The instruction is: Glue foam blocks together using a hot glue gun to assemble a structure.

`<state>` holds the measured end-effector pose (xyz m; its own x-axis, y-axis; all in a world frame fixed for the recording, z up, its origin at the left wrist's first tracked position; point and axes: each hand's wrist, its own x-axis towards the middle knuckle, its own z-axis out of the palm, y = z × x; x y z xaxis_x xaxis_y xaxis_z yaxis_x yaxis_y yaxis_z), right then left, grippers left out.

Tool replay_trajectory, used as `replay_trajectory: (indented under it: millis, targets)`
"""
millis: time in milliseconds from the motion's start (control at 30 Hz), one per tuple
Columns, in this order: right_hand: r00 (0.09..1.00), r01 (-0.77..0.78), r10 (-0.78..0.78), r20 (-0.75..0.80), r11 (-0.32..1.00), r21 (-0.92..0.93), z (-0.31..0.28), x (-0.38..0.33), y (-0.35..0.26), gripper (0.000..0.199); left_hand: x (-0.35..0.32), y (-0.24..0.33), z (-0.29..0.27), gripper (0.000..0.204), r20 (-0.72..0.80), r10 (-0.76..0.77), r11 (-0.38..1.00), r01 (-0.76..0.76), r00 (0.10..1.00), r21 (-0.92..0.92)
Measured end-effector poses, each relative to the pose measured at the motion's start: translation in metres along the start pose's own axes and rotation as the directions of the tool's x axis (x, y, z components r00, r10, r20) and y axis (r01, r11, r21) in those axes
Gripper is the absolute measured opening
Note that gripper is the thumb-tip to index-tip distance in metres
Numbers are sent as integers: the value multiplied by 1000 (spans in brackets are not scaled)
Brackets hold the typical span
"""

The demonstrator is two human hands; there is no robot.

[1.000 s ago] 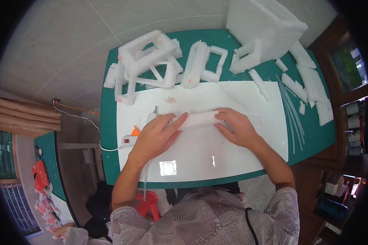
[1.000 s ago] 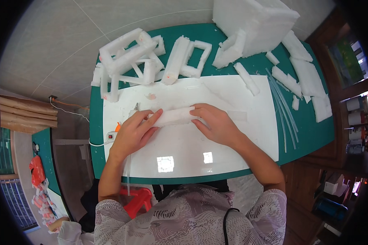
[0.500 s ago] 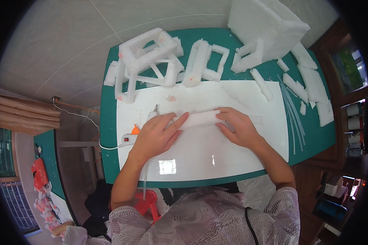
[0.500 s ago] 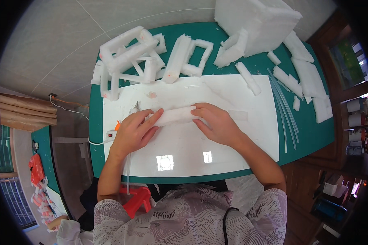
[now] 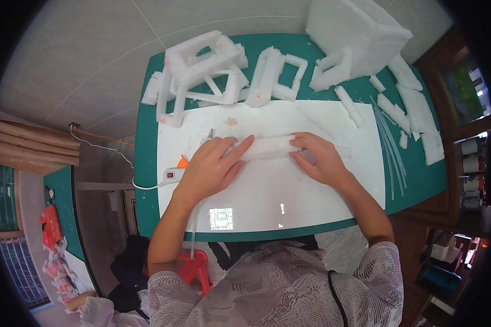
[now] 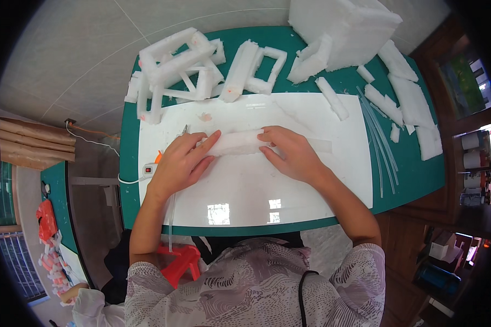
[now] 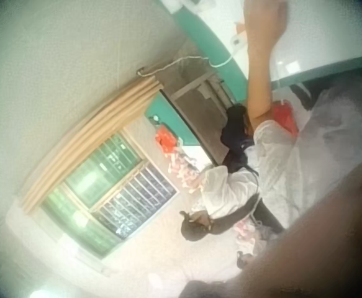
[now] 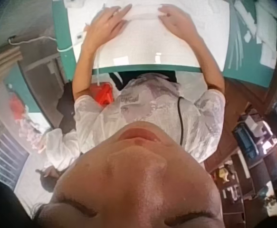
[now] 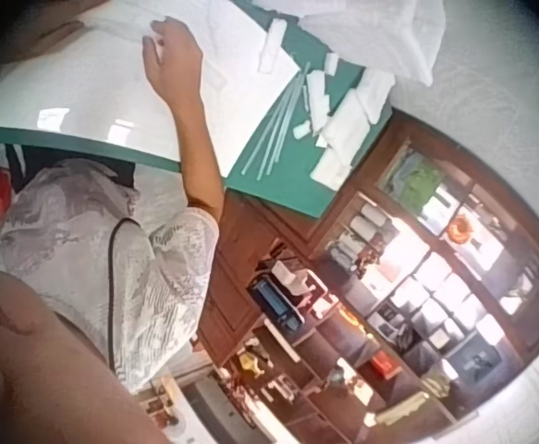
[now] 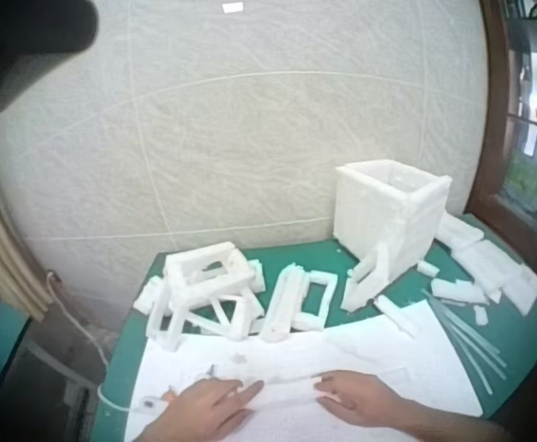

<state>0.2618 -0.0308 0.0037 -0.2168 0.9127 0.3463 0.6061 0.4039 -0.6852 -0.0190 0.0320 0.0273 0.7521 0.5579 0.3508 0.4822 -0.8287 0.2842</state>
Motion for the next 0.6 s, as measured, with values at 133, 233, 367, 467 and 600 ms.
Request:
replay_trajectory:
  millis: [133,233,367,467,600]
  targets:
    - [999,-34,35,-14,999,39,-2,0,0,22,2,1,-1,46,-83,-46,993,37,996,-108]
    - [999,-37,38,-13,998,57,-1,0,0,21,0,-3,-1,35,-113,-64,987,46,992,-151]
    - [1000,-21,21,-8,998,56,0,2,1,21,-1,-8,2,25,-154,-60,981,29,986,-192]
    - [999,-49,49,9,999,23,-4,1,-1,22,0,-7,2,22,-168,-72,980,39,983,-195]
    - [1000,-2,2,-2,1000,9,-3,-1,1,22,-1,-9,4,19,-174,-69,973,28,982,-230]
